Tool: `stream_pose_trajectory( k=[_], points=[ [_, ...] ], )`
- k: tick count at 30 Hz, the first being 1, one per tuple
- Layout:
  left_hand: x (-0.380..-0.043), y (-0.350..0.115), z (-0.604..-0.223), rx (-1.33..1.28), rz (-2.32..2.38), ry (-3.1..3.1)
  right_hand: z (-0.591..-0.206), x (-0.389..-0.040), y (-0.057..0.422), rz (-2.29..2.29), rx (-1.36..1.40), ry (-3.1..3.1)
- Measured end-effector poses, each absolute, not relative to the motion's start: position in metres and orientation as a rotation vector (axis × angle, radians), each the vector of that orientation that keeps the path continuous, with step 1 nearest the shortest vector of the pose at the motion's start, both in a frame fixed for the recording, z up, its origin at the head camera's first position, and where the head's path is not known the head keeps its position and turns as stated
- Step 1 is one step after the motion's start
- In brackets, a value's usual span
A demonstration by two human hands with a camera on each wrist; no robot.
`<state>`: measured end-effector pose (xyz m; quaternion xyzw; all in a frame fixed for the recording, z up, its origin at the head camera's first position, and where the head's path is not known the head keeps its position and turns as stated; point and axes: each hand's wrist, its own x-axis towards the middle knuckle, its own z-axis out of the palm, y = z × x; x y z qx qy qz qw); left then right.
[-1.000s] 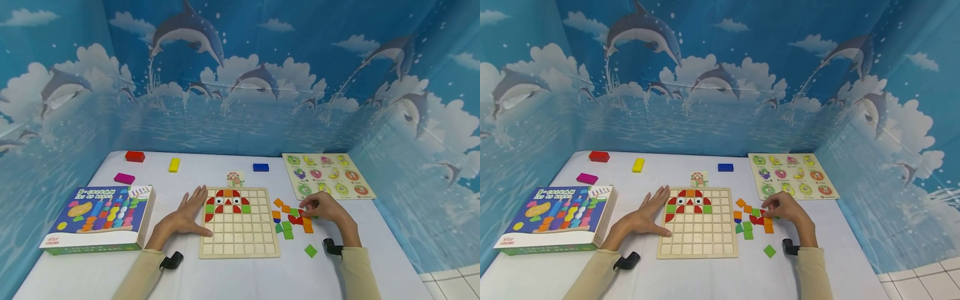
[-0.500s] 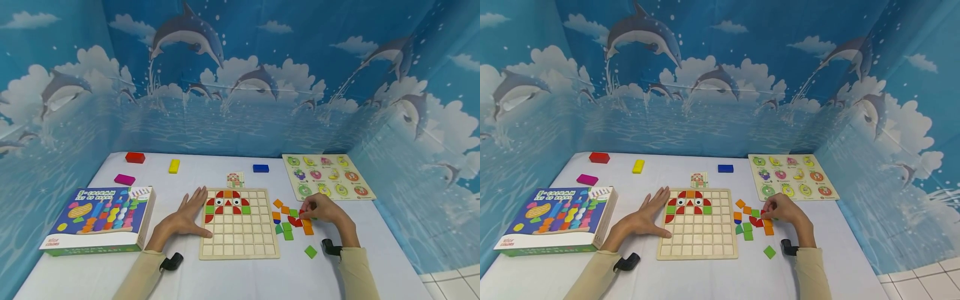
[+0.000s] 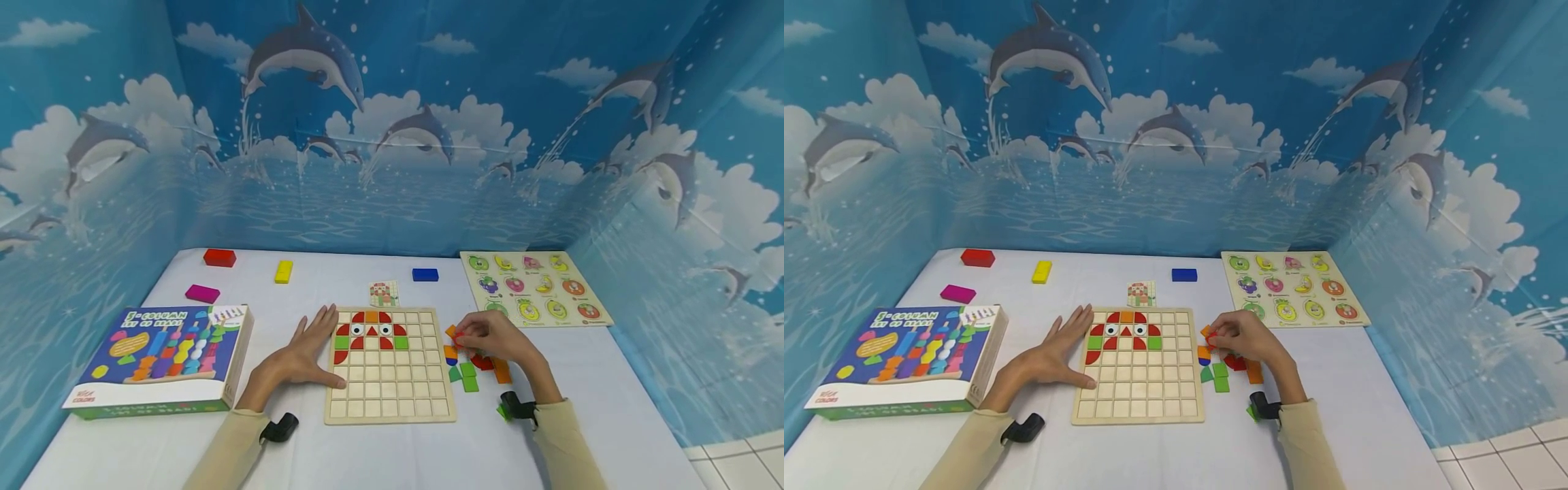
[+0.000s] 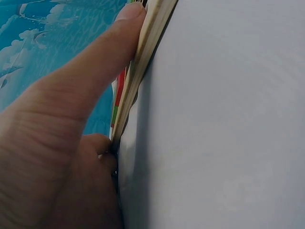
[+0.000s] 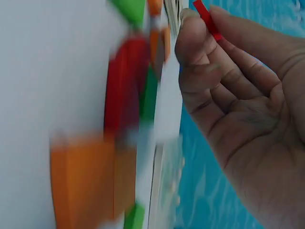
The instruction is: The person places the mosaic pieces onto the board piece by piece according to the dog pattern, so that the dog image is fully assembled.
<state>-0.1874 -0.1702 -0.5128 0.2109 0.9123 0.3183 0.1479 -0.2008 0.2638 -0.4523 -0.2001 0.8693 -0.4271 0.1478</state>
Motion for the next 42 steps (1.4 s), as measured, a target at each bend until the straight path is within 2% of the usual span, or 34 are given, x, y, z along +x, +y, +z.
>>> stream_pose_trajectory(
  k=[21, 42],
  points=[
    [-0.185, -0.169, -0.498, 0.628, 0.939, 2.594, -0.462, -0.194, 0.172, -1.462, -0.871, 2.151],
    [-0.183, -0.168, -0.493, 0.589, 0.899, 2.585, -0.468, -0.199, 0.111, -1.377, -0.916, 2.267]
  ],
)
